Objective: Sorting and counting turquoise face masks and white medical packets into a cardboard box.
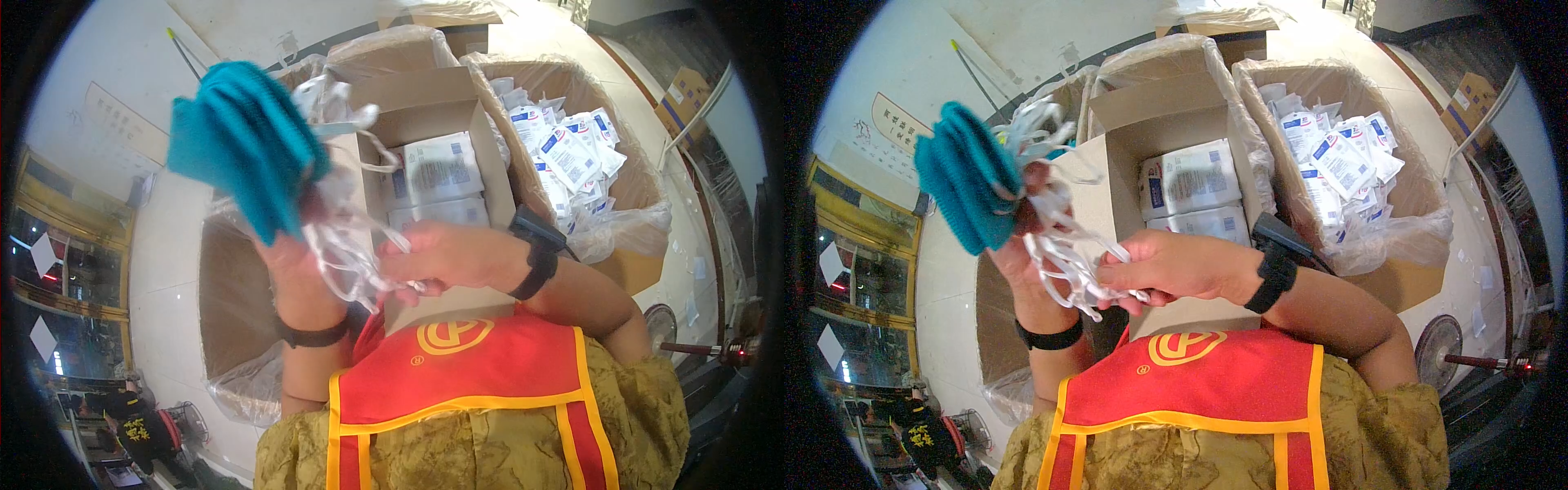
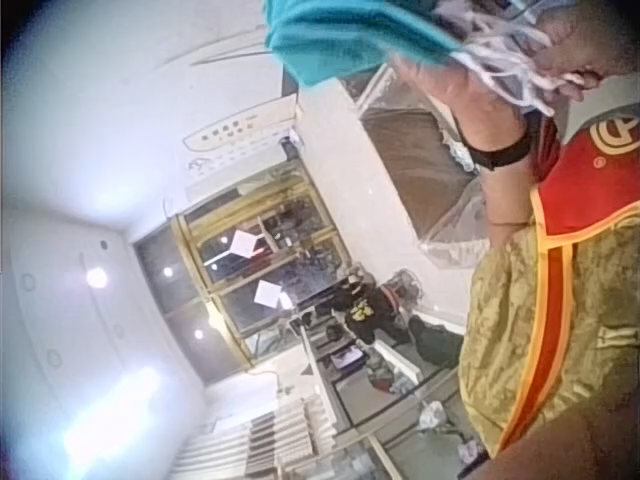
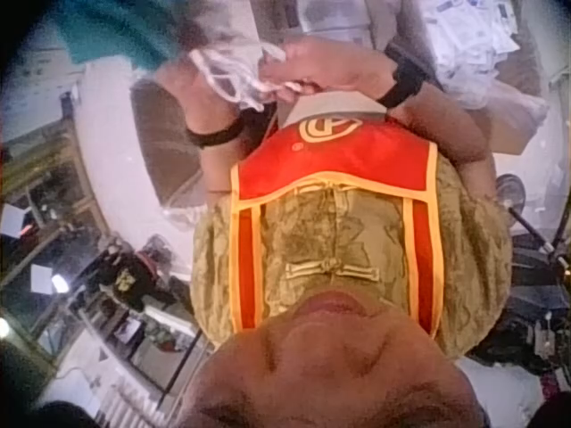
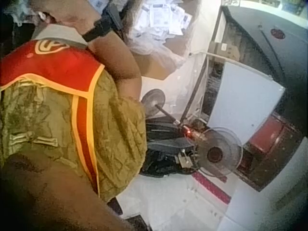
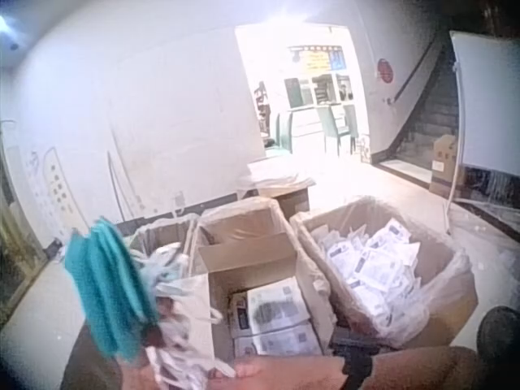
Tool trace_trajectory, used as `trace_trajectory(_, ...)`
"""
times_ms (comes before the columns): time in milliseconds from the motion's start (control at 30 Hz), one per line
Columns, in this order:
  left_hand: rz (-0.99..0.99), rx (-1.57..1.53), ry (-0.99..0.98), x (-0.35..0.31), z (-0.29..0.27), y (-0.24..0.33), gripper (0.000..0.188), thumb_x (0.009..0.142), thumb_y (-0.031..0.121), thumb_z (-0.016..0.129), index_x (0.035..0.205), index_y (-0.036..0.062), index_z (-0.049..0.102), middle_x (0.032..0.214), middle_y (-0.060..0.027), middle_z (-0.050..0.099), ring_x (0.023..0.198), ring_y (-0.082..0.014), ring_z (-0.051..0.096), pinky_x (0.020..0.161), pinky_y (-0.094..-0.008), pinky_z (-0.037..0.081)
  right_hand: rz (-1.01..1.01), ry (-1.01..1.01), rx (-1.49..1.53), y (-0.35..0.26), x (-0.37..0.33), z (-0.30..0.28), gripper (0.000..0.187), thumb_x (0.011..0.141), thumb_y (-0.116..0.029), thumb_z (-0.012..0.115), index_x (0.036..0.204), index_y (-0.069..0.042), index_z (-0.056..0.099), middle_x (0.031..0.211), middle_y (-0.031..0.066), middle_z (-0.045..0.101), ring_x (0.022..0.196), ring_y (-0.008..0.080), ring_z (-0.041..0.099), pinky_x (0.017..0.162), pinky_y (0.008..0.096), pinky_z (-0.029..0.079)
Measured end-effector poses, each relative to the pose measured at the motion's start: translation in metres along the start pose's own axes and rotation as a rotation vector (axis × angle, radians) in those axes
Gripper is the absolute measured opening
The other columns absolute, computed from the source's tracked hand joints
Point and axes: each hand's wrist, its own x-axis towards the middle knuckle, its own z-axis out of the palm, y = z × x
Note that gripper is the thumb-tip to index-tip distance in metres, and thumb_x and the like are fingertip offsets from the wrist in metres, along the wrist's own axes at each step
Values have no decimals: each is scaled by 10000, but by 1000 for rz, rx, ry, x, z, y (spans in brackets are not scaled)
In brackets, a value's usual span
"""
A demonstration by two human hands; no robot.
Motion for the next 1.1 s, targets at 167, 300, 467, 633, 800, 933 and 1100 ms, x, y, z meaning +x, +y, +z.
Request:
trace_trajectory(167,144,221,-25,4,6,10,550,845,310,703,1292,42,529,1211,-131,595,1037,-272,594,890,-373,527,9,-30,108,8,-10,-6,302,987,-328,527,966,-50,642,739,-14,601,526,9,407,466,162,282)
trace_trajectory(300,142,202,-42,21,6,3,553,846,305,701,1300,45,523,1218,-134,593,1050,-276,589,906,-379,517,10,19,20,10,-4,-4,316,964,-361,562,1029,-66,653,795,-22,614,564,13,415,485,172,290)
trace_trajectory(467,112,170,-79,-10,21,-1,559,847,299,697,1313,50,512,1230,-138,588,1071,-283,583,932,-388,499,-55,80,-126,-2,-8,-15,403,903,-447,626,1057,-77,671,832,-36,622,607,16,438,506,189,310)
trace_trajectory(633,91,137,-119,-22,32,-5,566,849,292,694,1325,55,501,1242,-142,584,1092,-289,576,958,-398,481,-60,75,-197,-10,0,-16,419,903,-484,611,998,-83,685,822,-9,641,601,21,470,478,175,306)
trace_trajectory(800,64,105,-153,-26,36,-2,572,851,285,690,1338,60,491,1254,-147,580,1114,-295,569,985,-407,463,-44,-135,181,5,13,-4,465,936,-512,546,919,-57,641,816,56,660,523,40,492,385,150,264)
trace_trajectory(933,41,76,-179,40,16,4,578,852,280,688,1348,64,482,1263,-150,577,1131,-300,564,1006,-415,449,40,-108,223,9,16,7,456,946,-505,533,922,-58,621,765,32,627,507,38,468,409,156,283)
trace_trajectory(1100,41,45,-213,26,18,33,586,854,273,684,1361,69,471,1275,-154,572,1152,-307,557,1032,-424,431,99,-130,6,6,10,11,392,988,-436,483,916,-67,597,694,-14,548,496,29,408,456,169,297)
